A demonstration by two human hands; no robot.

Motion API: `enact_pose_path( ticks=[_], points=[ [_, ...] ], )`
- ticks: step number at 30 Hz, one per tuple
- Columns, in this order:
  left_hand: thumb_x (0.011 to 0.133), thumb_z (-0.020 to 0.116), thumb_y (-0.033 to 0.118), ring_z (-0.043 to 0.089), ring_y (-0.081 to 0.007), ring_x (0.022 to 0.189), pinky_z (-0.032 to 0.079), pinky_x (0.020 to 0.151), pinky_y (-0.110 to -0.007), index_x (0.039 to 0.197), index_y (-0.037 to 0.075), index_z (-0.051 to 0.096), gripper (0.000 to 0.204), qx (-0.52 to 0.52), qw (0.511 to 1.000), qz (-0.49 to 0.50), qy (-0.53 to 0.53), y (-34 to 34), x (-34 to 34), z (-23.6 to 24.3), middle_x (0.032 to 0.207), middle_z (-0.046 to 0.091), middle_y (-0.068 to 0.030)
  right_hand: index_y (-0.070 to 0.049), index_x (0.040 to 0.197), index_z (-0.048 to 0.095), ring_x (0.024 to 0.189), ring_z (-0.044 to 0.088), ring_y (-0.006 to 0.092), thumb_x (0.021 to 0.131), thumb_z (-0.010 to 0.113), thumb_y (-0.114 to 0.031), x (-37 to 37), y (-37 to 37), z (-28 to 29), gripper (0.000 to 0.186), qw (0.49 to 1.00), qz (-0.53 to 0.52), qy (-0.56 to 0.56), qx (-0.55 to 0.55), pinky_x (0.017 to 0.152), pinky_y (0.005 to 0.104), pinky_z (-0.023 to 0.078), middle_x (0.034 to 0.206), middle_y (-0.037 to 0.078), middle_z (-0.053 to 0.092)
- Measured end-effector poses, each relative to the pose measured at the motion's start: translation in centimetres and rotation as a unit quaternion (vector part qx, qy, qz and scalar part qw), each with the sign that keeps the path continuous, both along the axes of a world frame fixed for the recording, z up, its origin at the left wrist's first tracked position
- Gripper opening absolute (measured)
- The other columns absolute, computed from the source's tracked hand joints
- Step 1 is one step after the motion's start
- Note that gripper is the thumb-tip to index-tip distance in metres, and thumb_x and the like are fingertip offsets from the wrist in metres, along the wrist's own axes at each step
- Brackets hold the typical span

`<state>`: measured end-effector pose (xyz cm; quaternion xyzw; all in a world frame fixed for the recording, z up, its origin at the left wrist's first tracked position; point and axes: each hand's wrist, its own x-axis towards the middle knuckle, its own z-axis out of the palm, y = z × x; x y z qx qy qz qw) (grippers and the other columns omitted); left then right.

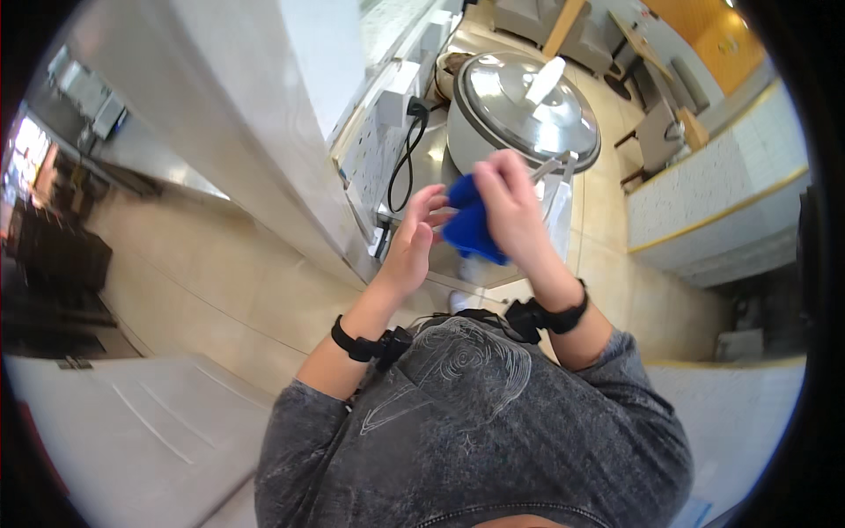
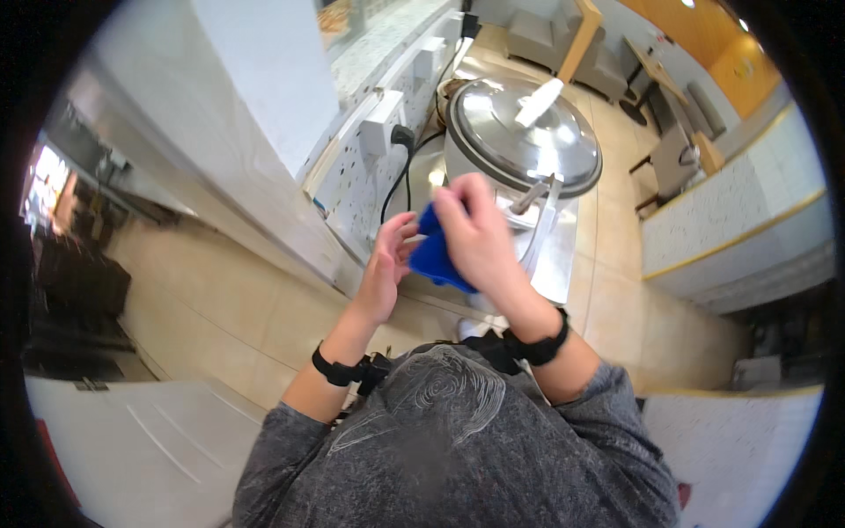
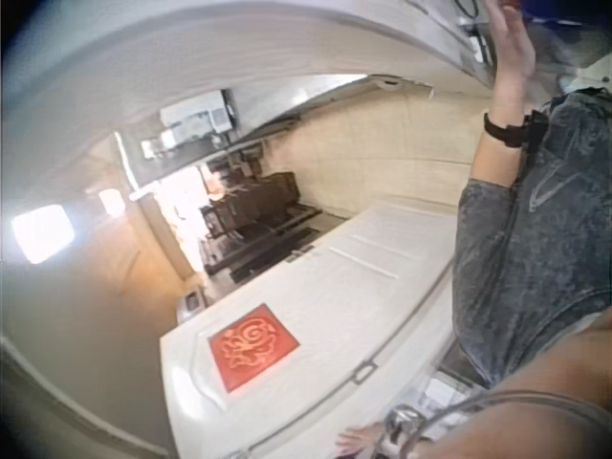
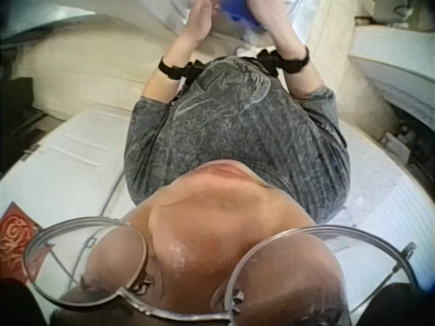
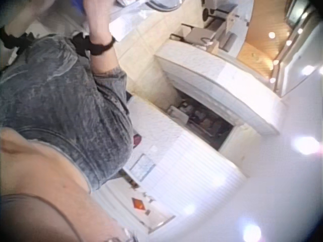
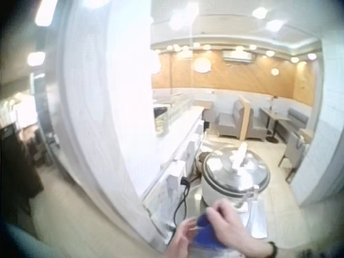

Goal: Clean the exterior of a rice cooker and the surrounding electrical area with a blue cloth.

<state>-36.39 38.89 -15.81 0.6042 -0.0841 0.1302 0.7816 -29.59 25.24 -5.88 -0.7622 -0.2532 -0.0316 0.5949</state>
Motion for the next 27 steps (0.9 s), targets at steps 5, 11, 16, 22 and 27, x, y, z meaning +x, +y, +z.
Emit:
enact_pose_path(
  ticks=[5, 11, 16, 22, 27],
  points=[
    [0.1, 0.056, 0.033, 0.055, -0.0109, 0.109, 0.046, 0.091, -0.025, 0.135, 0.002, 0.043, 0.049, -0.001, 0.983, 0.125, 0.136, 1.3, -0.7, 2.3, 0.121, 0.056, -0.0067, -0.001, 0.097, 0.057, 0.079, 0.061, 0.0329, 0.097, 0.055, -0.03, -0.3, 5.1, -3.2, 0.029, 0.996, 0.05, 0.065, 0.018, 0.072, 0.0384, 0.049, 0.088, 0.019, 0.062],
    [0.092, 0.066, 0.014, 0.062, -0.0106, 0.085, 0.051, 0.075, -0.026, 0.114, -0.001, 0.059, 0.027, 0.116, 0.964, 0.18, 0.158, 3.6, -3.3, 1.8, 0.097, 0.068, -0.0057, -0.001, 0.1, 0.062, 0.095, 0.065, 0.0384, 0.082, 0.069, -0.024, 9.7, 7.2, -3.4, 0.03, 0.942, -0.115, -0.064, -0.31, 0.083, 0.0457, 0.052, 0.095, 0.021, 0.068],
    [0.091, 0.067, 0.016, 0.062, -0.0115, 0.088, 0.051, 0.079, -0.027, 0.115, -0.001, 0.059, 0.031, 0.16, 0.961, 0.169, 0.149, 3.1, -3.3, 1.1, 0.099, 0.068, -0.0073, 0.003, 0.094, 0.069, 0.091, 0.067, 0.0388, 0.08, 0.064, -0.012, 15.4, 8.5, -3.3, 0.021, 0.916, -0.07, -0.09, -0.384, 0.081, 0.0449, 0.054, 0.095, 0.024, 0.069],
    [0.09, 0.069, 0.018, 0.063, -0.013, 0.091, 0.051, 0.082, -0.029, 0.116, -0.003, 0.059, 0.035, 0.163, 0.957, 0.182, 0.156, 2.9, -2.9, 0.7, 0.102, 0.069, -0.0097, 0.002, 0.088, 0.071, 0.088, 0.067, 0.0376, 0.08, 0.069, -0.02, 17.9, 9.2, -4.2, 0.023, 0.892, 0.028, -0.157, -0.423, 0.081, 0.044, 0.054, 0.088, 0.022, 0.069],
    [0.09, 0.069, 0.02, 0.064, -0.0141, 0.09, 0.051, 0.081, -0.029, 0.118, -0.003, 0.058, 0.038, 0.179, 0.953, 0.19, 0.152, 2.5, -2.0, 0.0, 0.102, 0.069, -0.011, -0.001, 0.086, 0.07, 0.083, 0.065, 0.0394, 0.082, 0.068, -0.024, 17.7, 8.9, -4.2, 0.024, 0.896, 0.073, -0.191, -0.393, 0.078, 0.0461, 0.052, 0.081, 0.021, 0.067]
  ],
)
